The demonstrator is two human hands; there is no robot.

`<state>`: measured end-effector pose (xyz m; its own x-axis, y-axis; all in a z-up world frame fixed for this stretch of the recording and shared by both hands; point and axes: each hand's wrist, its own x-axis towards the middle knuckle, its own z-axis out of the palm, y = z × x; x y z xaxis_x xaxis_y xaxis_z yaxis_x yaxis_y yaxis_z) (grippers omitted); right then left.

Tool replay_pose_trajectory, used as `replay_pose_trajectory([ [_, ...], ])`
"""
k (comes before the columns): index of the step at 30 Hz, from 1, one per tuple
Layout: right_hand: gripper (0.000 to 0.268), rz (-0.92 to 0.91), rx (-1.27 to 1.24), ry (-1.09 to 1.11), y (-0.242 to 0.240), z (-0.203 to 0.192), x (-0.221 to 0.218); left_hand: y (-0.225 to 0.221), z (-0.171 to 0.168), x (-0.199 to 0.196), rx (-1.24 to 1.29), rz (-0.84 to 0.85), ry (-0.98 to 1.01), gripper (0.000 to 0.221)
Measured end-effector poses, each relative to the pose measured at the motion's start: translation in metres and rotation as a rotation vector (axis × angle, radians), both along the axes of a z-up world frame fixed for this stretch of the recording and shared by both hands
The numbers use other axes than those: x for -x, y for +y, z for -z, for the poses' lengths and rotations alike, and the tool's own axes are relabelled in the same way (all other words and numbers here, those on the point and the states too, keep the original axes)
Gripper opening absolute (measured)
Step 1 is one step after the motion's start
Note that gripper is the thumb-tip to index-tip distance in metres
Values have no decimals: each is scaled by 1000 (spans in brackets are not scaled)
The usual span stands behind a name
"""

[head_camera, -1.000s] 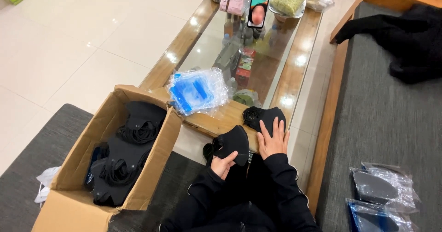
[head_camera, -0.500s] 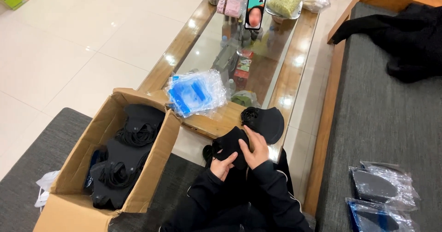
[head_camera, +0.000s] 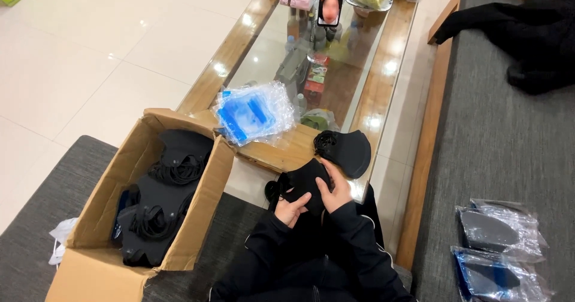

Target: Inspecting and unfolding black face masks taken from a cardboard box

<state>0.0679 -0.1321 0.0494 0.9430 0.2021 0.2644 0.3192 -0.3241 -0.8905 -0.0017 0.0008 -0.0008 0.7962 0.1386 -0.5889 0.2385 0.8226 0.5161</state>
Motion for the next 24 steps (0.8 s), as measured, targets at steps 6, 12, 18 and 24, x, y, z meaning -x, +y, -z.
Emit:
replay_pose_trajectory([
  [6, 45, 17, 93, -109, 0, -10, -2, -3, 38, 11, -170, 3, 25, 66],
  [12, 34, 92, 232, -336, 3, -26, 7, -4, 27, -1, -207, 23, 43, 91],
  [18, 25, 111, 262, -396, -3, -1, 7, -5, -14, -1, -171, 4, -33, 38],
  [24, 17, 28, 270, -326, 0, 14, 28, 0, 24, -5, -112, -98, -27, 43],
])
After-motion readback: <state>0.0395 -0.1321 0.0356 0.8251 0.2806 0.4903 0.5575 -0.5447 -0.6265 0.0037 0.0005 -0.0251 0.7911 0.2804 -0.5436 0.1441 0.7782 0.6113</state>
